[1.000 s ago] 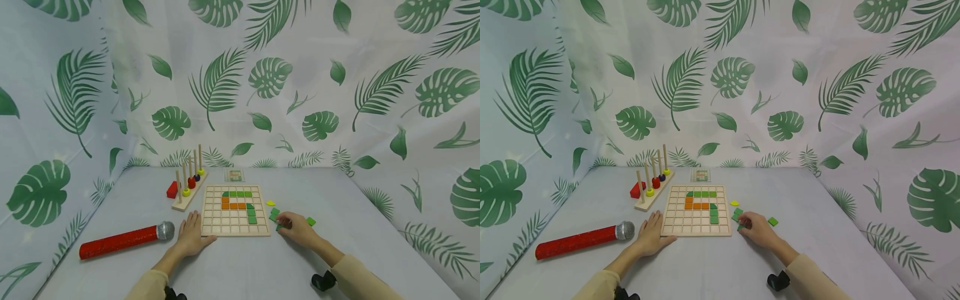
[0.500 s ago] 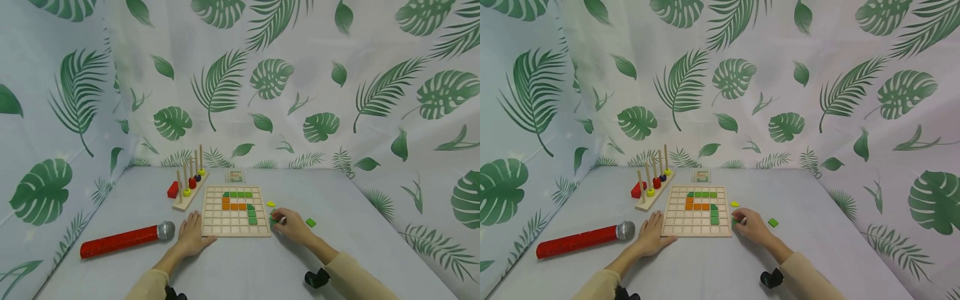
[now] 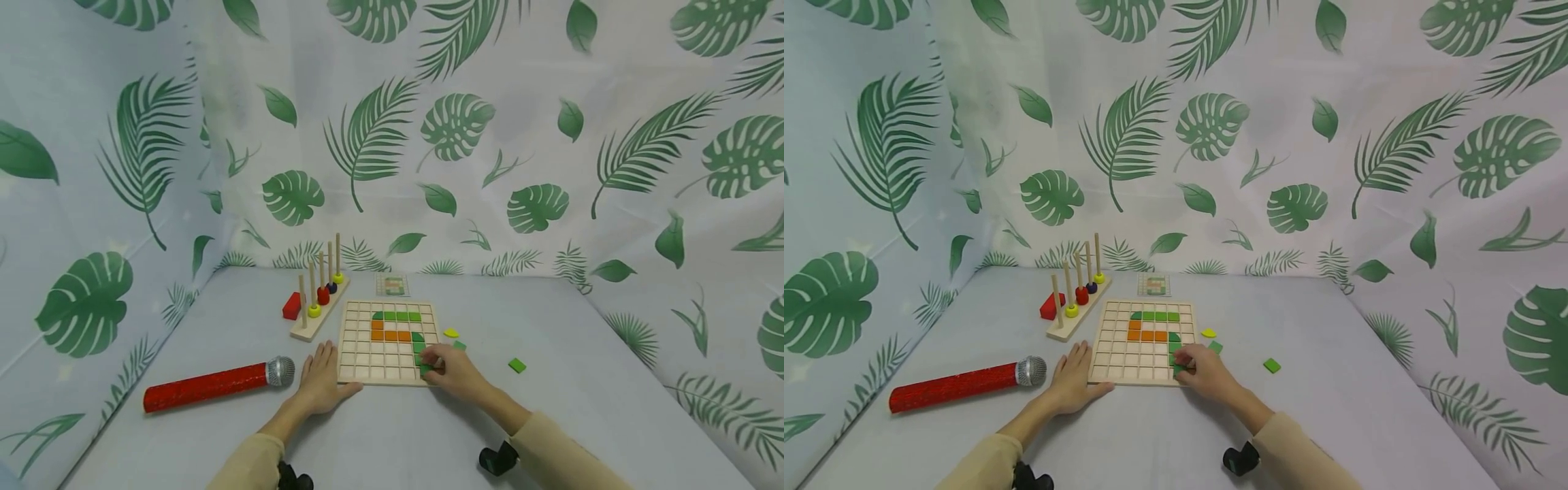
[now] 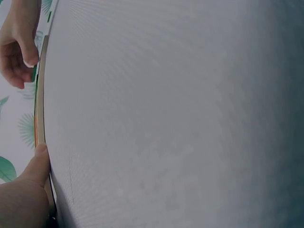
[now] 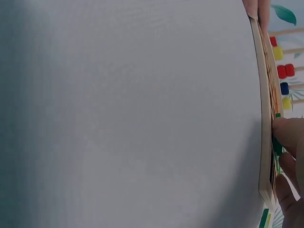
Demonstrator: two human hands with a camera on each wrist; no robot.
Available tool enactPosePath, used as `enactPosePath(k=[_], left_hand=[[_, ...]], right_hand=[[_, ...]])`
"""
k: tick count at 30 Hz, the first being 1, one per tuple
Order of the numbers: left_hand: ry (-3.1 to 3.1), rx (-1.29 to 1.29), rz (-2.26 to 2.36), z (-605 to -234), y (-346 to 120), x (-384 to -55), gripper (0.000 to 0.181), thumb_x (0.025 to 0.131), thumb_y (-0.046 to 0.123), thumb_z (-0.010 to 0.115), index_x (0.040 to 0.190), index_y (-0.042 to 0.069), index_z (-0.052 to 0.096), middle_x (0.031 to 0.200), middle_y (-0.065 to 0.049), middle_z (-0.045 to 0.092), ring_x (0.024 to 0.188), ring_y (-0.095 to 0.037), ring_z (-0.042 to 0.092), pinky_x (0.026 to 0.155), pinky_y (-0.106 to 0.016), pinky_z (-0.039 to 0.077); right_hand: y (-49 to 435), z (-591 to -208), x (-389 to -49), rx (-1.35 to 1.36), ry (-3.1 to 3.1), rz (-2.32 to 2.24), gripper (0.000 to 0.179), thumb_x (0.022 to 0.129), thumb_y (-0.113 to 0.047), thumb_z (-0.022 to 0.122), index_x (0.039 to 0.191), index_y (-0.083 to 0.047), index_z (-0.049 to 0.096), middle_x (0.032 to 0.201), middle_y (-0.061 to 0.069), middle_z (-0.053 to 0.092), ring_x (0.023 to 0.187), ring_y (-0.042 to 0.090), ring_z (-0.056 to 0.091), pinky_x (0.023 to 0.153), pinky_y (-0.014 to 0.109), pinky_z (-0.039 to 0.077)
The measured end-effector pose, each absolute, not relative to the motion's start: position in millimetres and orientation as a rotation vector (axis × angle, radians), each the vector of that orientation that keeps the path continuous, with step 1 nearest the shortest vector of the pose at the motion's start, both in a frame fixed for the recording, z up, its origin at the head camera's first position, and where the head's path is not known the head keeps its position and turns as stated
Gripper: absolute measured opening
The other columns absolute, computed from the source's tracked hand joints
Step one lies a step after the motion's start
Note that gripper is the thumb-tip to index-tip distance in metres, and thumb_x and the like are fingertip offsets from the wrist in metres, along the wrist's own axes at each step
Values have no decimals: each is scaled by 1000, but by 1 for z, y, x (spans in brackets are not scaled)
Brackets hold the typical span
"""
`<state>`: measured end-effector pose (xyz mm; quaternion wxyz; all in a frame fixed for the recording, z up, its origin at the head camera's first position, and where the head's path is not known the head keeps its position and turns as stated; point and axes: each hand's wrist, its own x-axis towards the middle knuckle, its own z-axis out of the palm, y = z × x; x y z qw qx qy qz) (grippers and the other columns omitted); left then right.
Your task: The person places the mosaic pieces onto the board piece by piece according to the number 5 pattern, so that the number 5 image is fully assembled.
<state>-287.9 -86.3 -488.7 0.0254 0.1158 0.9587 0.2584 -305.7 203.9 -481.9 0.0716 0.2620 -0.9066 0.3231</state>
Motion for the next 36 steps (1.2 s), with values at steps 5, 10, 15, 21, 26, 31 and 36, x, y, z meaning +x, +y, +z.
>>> enactPosePath(k=[5, 10, 15, 21, 26, 31, 36], left_hand=[[2965, 373, 811, -489, -86, -287, 96, 83, 48, 67, 143, -13, 22, 151, -29, 16, 140, -41, 9, 111, -55, 5], [2968, 380, 815, -488, -85, -287, 96, 83, 47, 67, 143, -13, 22, 150, -30, 17, 140, -42, 10, 111, -56, 6], [2970, 376, 805, -488, -85, -287, 96, 84, 48, 67, 143, -13, 22, 151, -29, 16, 140, -41, 9, 111, -55, 5], [2972, 374, 793, -487, -85, -287, 96, 84, 48, 67, 143, -13, 22, 151, -29, 16, 140, -41, 9, 112, -55, 5], [2978, 369, 781, -487, -84, -287, 96, 83, 48, 67, 143, -13, 22, 151, -29, 17, 140, -41, 9, 111, -56, 6], [2979, 368, 778, -487, -85, -287, 97, 83, 49, 67, 143, -13, 22, 151, -29, 17, 140, -41, 10, 111, -56, 6], [2971, 378, 812, -487, -90, -285, 96, 84, 47, 67, 143, -14, 22, 150, -31, 17, 140, -43, 9, 111, -56, 6]], right_hand=[[198, -484, -303, 793, -2712, 917, 27, 76, -3, 75, 102, -8, 67, 92, -7, 63, 88, 11, 56, 74, 25, 52], [197, -485, -302, 758, -2717, 906, 28, 76, -6, 76, 103, -10, 67, 92, -9, 62, 88, 8, 54, 76, 25, 52], [198, -488, -302, 754, -2704, 899, 29, 75, -7, 76, 102, -12, 67, 93, -10, 62, 88, 8, 54, 76, 26, 51], [199, -486, -302, 732, -2688, 913, 32, 75, -5, 76, 104, -10, 66, 93, -5, 64, 89, 11, 56, 75, 29, 51], [198, -485, -302, 719, -2685, 922, 33, 75, -6, 76, 106, -9, 65, 94, -4, 63, 90, 12, 57, 76, 31, 52], [198, -486, -303, 717, -2690, 918, 34, 74, -7, 77, 105, -11, 65, 94, -5, 62, 88, 10, 56, 74, 28, 51], [191, -487, -303, 769, -2653, 964, 33, 75, -3, 75, 106, -7, 64, 96, -1, 63, 89, 12, 60, 75, 28, 53]])
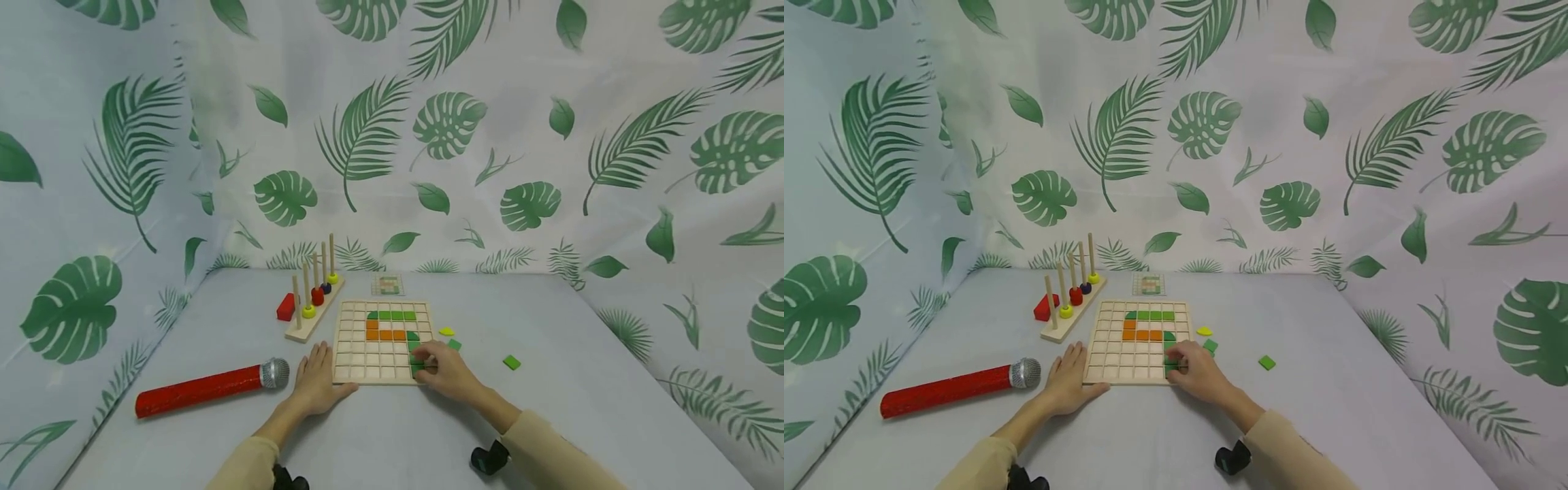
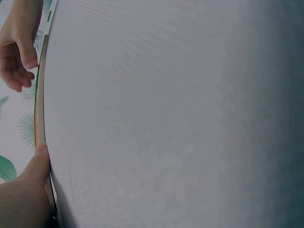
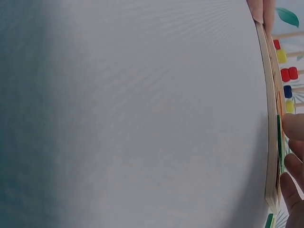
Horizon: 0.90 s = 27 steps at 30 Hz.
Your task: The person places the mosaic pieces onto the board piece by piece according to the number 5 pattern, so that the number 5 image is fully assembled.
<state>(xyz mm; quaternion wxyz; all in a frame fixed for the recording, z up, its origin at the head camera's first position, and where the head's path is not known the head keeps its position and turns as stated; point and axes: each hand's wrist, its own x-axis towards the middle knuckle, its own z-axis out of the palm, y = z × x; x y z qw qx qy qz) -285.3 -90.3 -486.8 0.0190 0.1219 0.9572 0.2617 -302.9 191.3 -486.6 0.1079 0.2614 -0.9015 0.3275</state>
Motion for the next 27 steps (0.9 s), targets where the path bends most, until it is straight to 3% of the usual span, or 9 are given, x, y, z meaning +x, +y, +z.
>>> enactPosePath(k=[6, 27], left_hand=[[2979, 362, 811, -490, -99, -281, 95, 84, 45, 67, 142, -16, 21, 149, -33, 16, 139, -45, 9, 110, -59, 5], [2954, 406, 837, -487, -87, -284, 96, 85, 46, 66, 143, -15, 20, 149, -32, 15, 139, -44, 8, 110, -57, 4]], right_hand=[[182, -488, -304, 845, -2647, 1022, 28, 82, -4, 70, 109, -3, 62, 102, 5, 63, 96, 16, 62, 80, 26, 53], [252, -492, -317, 363, -2604, 947, 29, 78, 2, 72, 106, -2, 63, 98, 6, 64, 92, 19, 61, 78, 34, 52]])
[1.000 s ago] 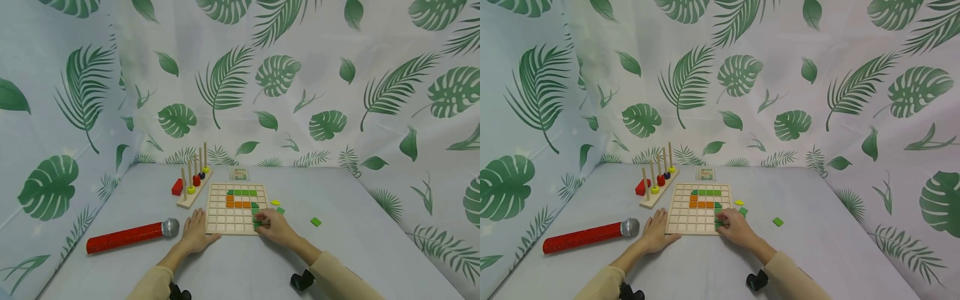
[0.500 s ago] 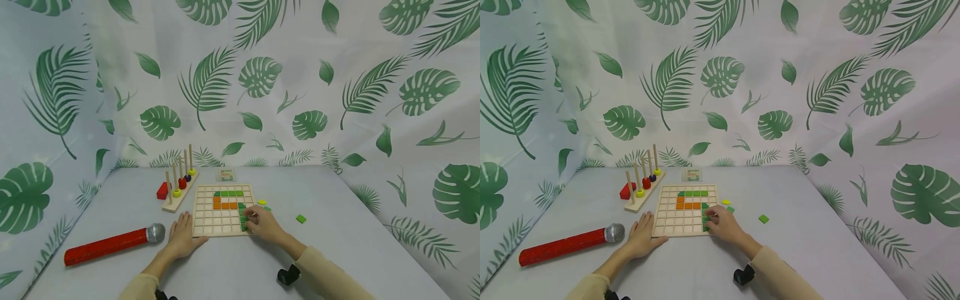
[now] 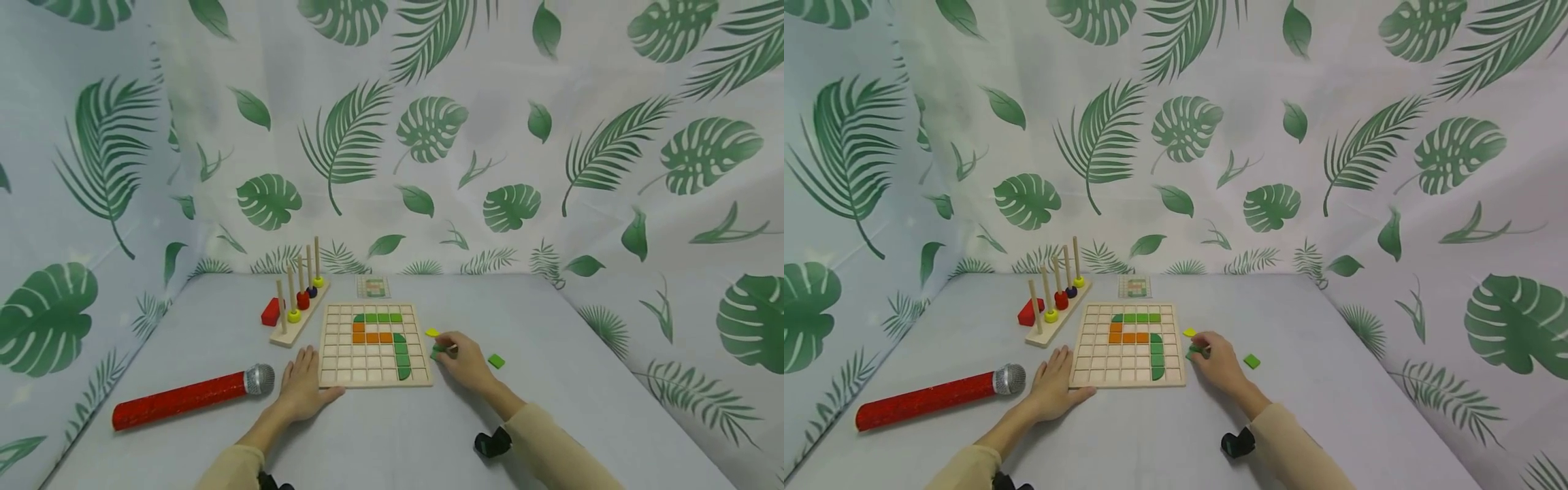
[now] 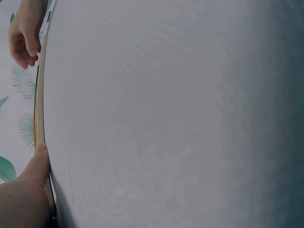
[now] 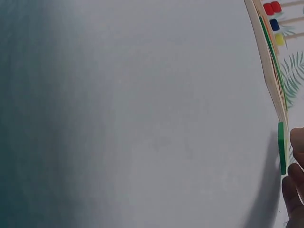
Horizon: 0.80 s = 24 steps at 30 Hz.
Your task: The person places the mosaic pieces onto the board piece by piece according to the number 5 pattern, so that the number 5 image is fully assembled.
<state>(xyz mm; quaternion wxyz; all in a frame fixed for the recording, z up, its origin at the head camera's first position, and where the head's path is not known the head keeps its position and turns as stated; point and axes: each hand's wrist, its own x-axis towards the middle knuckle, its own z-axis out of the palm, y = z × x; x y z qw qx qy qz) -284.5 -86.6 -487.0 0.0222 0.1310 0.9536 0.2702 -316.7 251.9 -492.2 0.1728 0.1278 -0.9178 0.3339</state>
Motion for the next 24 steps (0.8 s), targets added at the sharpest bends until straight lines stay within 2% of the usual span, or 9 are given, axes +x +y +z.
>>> enactPosePath(k=[13, 24], left_hand=[[2954, 425, 843, -488, -86, -284, 95, 85, 46, 66, 142, -15, 21, 149, -32, 16, 139, -44, 9, 110, -57, 5], [2960, 400, 832, -488, -87, -286, 95, 85, 47, 65, 143, -14, 20, 150, -31, 16, 139, -43, 9, 111, -56, 5]], right_hand=[[257, -491, -312, 340, -2658, 925, 35, 75, -8, 78, 106, -2, 63, 95, 5, 63, 85, 16, 58, 76, 34, 52], [253, -488, -314, 307, -2710, 868, 38, 72, -9, 80, 105, -1, 62, 87, 4, 58, 79, 16, 54, 72, 34, 49]])
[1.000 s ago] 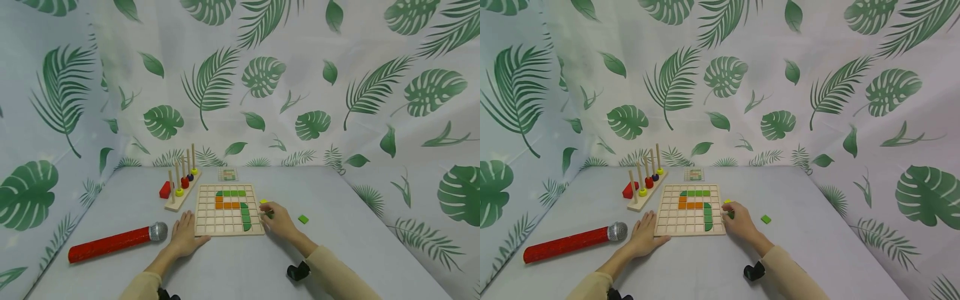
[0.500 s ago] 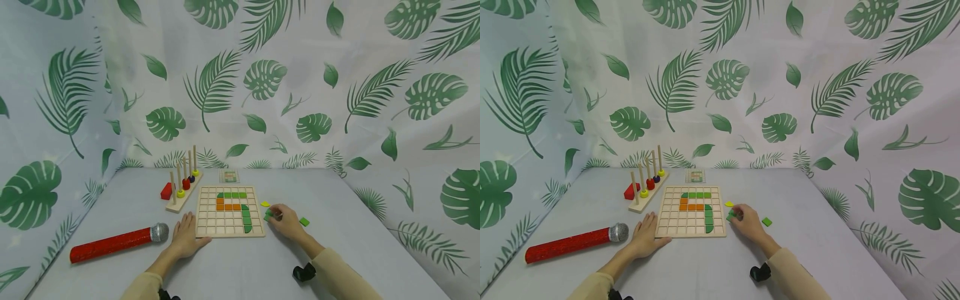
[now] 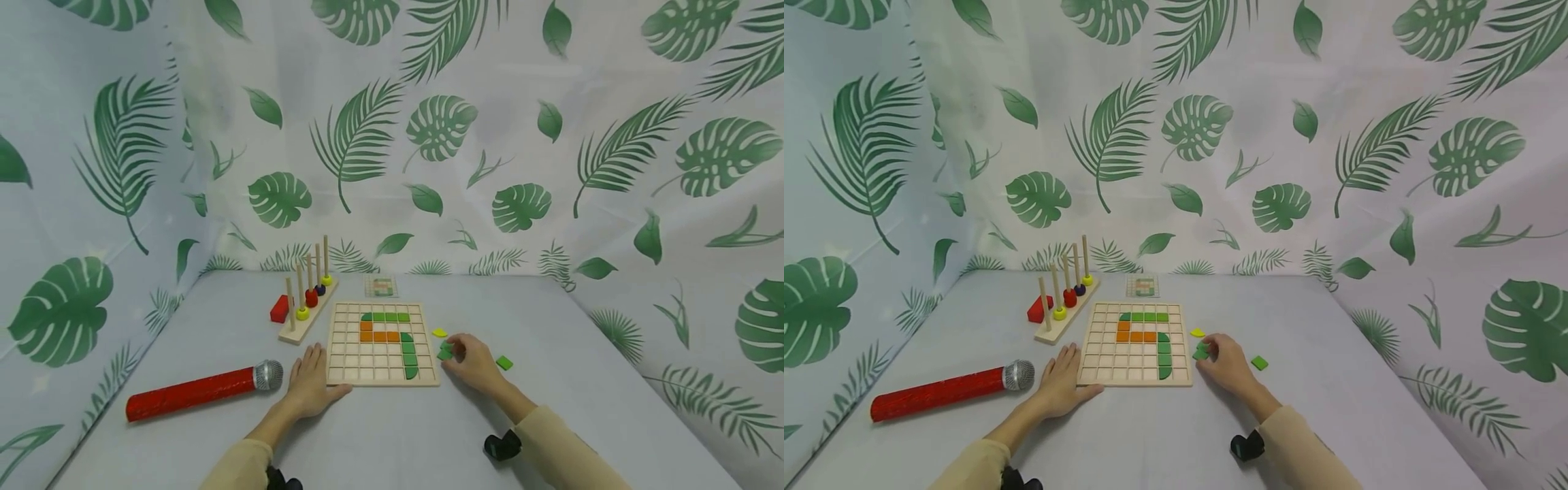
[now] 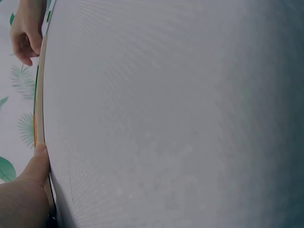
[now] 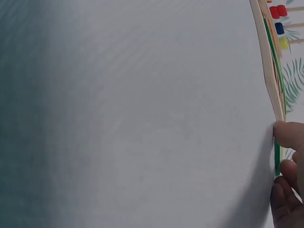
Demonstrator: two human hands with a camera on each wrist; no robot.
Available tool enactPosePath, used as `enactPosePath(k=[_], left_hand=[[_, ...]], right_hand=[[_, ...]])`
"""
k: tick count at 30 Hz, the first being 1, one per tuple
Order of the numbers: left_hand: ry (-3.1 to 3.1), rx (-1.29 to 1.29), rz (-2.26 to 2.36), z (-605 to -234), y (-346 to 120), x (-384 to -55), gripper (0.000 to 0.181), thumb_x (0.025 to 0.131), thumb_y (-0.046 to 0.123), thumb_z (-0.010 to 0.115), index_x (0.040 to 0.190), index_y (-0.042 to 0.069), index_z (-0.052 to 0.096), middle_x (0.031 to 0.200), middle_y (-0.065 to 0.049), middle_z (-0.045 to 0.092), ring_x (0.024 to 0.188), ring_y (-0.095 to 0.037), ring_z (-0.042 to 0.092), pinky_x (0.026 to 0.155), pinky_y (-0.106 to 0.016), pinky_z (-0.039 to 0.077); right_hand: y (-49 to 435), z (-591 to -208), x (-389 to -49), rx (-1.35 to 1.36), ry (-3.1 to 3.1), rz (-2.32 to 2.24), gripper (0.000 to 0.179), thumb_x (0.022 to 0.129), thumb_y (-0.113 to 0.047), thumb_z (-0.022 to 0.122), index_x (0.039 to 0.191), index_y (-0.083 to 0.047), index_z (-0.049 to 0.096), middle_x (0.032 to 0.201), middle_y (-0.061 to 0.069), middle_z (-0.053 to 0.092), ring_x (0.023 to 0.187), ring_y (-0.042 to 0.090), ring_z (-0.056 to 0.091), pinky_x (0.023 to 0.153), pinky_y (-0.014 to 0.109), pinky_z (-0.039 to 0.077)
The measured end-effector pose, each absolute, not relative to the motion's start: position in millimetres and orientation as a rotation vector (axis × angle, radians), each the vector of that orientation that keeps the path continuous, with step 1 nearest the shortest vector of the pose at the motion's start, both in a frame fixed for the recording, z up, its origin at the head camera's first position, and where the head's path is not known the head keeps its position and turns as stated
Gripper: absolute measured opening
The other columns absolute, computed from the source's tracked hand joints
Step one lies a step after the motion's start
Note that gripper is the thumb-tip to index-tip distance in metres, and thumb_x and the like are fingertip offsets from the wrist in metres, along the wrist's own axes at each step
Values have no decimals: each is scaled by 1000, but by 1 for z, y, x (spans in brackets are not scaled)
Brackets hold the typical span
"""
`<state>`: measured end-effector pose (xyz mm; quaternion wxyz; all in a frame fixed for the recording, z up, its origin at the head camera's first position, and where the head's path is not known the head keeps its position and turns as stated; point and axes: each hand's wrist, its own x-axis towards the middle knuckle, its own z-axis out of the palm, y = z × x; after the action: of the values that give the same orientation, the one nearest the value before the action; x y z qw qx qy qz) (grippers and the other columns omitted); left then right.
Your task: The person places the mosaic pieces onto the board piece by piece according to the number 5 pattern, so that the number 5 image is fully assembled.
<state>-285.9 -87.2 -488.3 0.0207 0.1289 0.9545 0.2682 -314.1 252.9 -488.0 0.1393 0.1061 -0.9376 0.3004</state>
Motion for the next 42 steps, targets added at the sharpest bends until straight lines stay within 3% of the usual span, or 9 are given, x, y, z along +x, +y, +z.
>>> enactPosePath(k=[30, 42], left_hand=[[2955, 387, 853, -487, -87, -285, 95, 84, 45, 67, 143, -14, 21, 150, -31, 16, 140, -43, 9, 111, -56, 4], [2959, 377, 834, -486, -86, -286, 95, 84, 46, 67, 143, -13, 22, 150, -31, 17, 140, -43, 9, 111, -56, 5]], right_hand=[[251, -474, -323, 294, -2805, 862, 29, 76, 3, 70, 104, 1, 62, 89, 5, 61, 84, 17, 59, 76, 35, 51], [239, -474, -324, 354, -2720, 989, 31, 75, 3, 73, 103, 2, 62, 89, 4, 62, 83, 16, 59, 75, 31, 53]])
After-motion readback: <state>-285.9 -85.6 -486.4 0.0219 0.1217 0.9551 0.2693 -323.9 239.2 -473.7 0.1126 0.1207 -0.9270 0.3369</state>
